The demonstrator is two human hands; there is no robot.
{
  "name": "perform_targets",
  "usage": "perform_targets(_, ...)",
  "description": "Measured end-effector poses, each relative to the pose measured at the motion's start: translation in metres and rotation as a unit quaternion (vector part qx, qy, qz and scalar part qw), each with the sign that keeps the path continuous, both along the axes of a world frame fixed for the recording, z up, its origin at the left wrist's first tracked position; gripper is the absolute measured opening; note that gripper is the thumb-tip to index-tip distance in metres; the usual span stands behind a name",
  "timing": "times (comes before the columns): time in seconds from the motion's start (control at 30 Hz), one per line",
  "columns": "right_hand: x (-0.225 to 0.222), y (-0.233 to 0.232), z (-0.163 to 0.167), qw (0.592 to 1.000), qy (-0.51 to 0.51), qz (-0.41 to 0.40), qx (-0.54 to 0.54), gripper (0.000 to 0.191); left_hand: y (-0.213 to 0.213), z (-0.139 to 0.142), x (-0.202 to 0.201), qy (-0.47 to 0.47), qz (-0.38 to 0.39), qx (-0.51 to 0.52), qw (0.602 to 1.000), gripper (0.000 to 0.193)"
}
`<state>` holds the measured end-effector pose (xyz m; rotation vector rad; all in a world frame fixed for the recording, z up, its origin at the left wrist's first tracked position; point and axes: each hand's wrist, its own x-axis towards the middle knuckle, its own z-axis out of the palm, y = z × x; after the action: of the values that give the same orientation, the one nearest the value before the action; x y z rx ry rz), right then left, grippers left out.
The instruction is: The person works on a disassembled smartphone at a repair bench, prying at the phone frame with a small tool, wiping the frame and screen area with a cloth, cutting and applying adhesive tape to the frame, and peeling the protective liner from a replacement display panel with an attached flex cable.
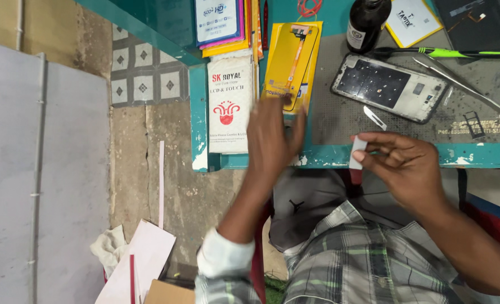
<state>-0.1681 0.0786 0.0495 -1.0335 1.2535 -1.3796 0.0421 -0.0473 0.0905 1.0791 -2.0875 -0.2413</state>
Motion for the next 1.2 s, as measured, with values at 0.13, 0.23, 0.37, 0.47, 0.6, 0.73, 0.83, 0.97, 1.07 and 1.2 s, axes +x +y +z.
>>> perform_targets(0.13, -0.008, 0.003, 0.005, 0.998, -0.045, -0.031, -0.005, 0.032, -0.107, -0.009, -0.025, -0.115, 0.039, 0.116, 0.986, 0.055)
perform_targets(0.23, -0.014, 0.006, 0.008, 0.997, -0.052, -0.049, -0.016, 0.034, -0.143, -0.023, -0.037, -0.19, 0.083, 0.17, 0.963, 0.08)
perform_targets(0.37, -0.023, 0.008, 0.008, 0.997, -0.049, -0.056, -0.019, 0.033, -0.151, -0.026, -0.041, -0.228, 0.102, 0.226, 0.941, 0.09)
perform_targets(0.47, -0.028, 0.008, 0.006, 0.996, -0.065, -0.053, -0.013, 0.037, -0.153, -0.022, -0.045, -0.258, 0.119, 0.279, 0.917, 0.093)
perform_targets(0.6, -0.033, 0.01, 0.004, 0.996, -0.03, -0.08, -0.032, 0.016, -0.16, -0.017, -0.053, -0.275, 0.138, 0.314, 0.898, 0.096)
perform_targets(0.73, -0.037, 0.013, 0.005, 0.995, -0.053, -0.077, -0.031, 0.029, -0.167, -0.01, -0.058, -0.312, 0.124, 0.303, 0.892, 0.102)
perform_targets(0.83, -0.039, 0.014, 0.008, 0.996, -0.044, -0.075, -0.024, 0.036, -0.167, -0.006, -0.058, -0.28, 0.116, 0.316, 0.899, 0.106)
perform_targets(0.97, -0.041, 0.014, 0.01, 0.995, -0.048, -0.083, -0.017, 0.039, -0.16, -0.007, -0.052, -0.167, 0.093, 0.3, 0.935, 0.106)
perform_targets(1.07, -0.043, 0.014, 0.011, 0.994, -0.064, -0.084, -0.013, 0.039, -0.157, -0.013, -0.043, -0.101, 0.049, 0.237, 0.965, 0.099)
perform_targets(1.2, -0.045, 0.013, 0.015, 0.995, -0.067, -0.076, -0.02, 0.04, -0.163, -0.021, -0.033, -0.053, -0.022, 0.341, 0.938, 0.064)
